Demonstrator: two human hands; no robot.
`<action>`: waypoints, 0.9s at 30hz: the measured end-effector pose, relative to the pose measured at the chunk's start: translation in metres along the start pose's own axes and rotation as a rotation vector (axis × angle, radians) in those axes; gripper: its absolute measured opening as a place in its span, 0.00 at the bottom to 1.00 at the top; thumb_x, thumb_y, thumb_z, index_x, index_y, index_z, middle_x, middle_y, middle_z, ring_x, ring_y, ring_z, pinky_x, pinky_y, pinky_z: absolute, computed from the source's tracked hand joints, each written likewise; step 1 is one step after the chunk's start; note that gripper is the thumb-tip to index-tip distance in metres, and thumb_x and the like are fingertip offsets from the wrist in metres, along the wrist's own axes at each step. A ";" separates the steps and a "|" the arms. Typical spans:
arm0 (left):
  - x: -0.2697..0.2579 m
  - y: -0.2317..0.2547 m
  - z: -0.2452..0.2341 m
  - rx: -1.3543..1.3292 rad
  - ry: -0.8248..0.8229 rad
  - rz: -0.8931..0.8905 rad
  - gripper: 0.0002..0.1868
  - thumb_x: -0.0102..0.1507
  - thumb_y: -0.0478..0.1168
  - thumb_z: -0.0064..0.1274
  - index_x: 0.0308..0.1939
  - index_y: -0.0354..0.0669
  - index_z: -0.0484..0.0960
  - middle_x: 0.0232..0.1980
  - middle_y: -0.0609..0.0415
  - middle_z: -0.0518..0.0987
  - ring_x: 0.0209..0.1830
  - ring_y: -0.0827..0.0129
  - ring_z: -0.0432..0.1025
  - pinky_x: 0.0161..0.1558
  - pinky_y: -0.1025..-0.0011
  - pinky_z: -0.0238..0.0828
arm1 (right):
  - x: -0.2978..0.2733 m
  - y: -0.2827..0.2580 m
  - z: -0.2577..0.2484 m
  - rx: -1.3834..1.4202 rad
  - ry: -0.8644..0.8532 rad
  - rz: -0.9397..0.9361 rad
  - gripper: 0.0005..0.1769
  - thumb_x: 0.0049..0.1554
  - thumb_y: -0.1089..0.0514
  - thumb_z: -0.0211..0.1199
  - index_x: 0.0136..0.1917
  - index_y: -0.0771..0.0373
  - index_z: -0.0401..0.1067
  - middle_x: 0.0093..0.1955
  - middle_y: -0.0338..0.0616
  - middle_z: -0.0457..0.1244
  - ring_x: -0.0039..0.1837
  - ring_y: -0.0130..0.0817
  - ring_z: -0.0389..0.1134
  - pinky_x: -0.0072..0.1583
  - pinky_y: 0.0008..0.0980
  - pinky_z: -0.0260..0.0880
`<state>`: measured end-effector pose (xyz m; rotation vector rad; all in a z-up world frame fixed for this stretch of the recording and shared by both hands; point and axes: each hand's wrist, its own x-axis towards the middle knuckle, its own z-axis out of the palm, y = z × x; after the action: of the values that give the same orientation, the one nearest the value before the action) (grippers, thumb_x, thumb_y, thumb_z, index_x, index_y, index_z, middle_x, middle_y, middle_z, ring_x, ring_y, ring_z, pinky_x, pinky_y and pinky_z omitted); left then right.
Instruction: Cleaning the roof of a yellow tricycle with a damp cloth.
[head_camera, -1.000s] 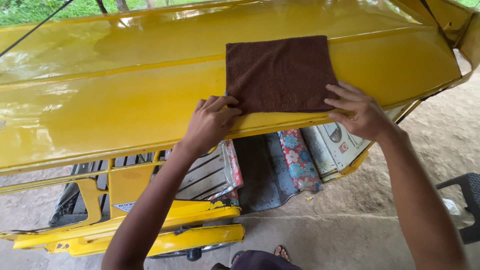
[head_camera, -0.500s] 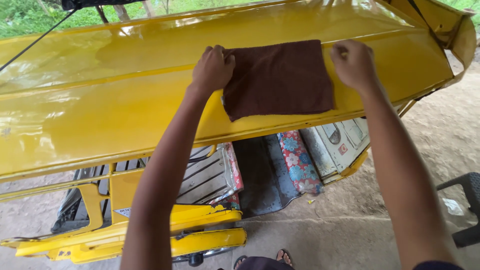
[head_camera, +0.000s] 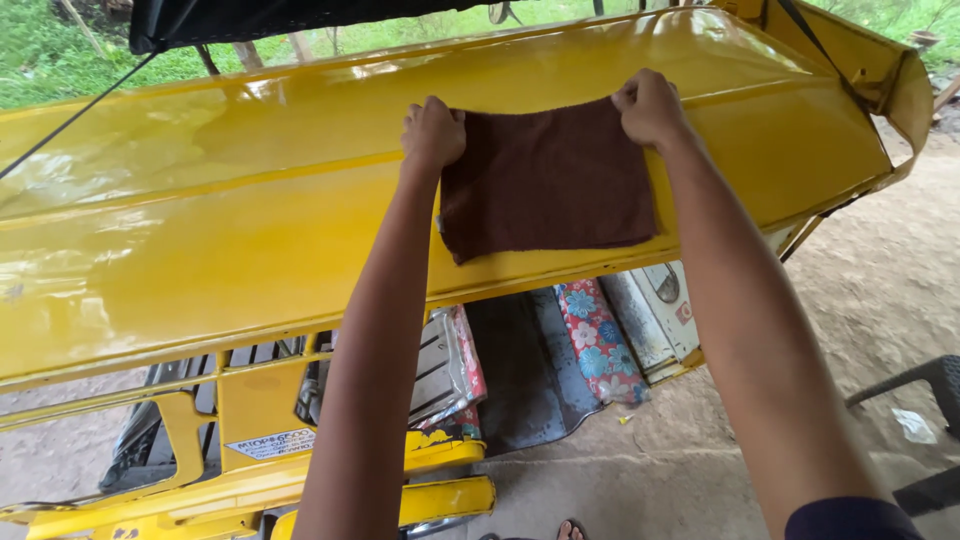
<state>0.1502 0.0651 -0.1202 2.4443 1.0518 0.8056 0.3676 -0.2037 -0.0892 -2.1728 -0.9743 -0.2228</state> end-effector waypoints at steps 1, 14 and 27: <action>0.010 -0.009 0.012 -0.110 0.067 0.050 0.23 0.66 0.53 0.54 0.54 0.37 0.74 0.59 0.35 0.73 0.61 0.39 0.67 0.57 0.47 0.68 | 0.003 0.003 0.003 0.052 0.013 -0.008 0.15 0.64 0.54 0.63 0.57 0.67 0.72 0.56 0.55 0.68 0.58 0.45 0.71 0.58 0.47 0.72; -0.044 0.026 -0.059 -0.662 0.542 0.513 0.10 0.74 0.40 0.49 0.50 0.39 0.65 0.37 0.38 0.78 0.35 0.39 0.72 0.36 0.55 0.69 | 0.004 -0.008 -0.004 0.294 0.435 -0.282 0.09 0.76 0.56 0.47 0.61 0.65 0.59 0.54 0.51 0.63 0.54 0.37 0.66 0.53 0.44 0.66; -0.110 0.062 -0.171 -0.824 0.532 0.773 0.08 0.79 0.39 0.48 0.52 0.38 0.67 0.39 0.50 0.75 0.34 0.70 0.67 0.39 0.67 0.70 | -0.054 -0.065 -0.094 0.343 0.694 -0.565 0.06 0.79 0.60 0.56 0.59 0.65 0.65 0.53 0.45 0.60 0.49 0.29 0.60 0.53 0.31 0.66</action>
<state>0.0149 -0.0408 0.0045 1.8634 -0.2037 1.7535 0.2964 -0.2707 -0.0087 -1.3111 -1.0765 -0.9307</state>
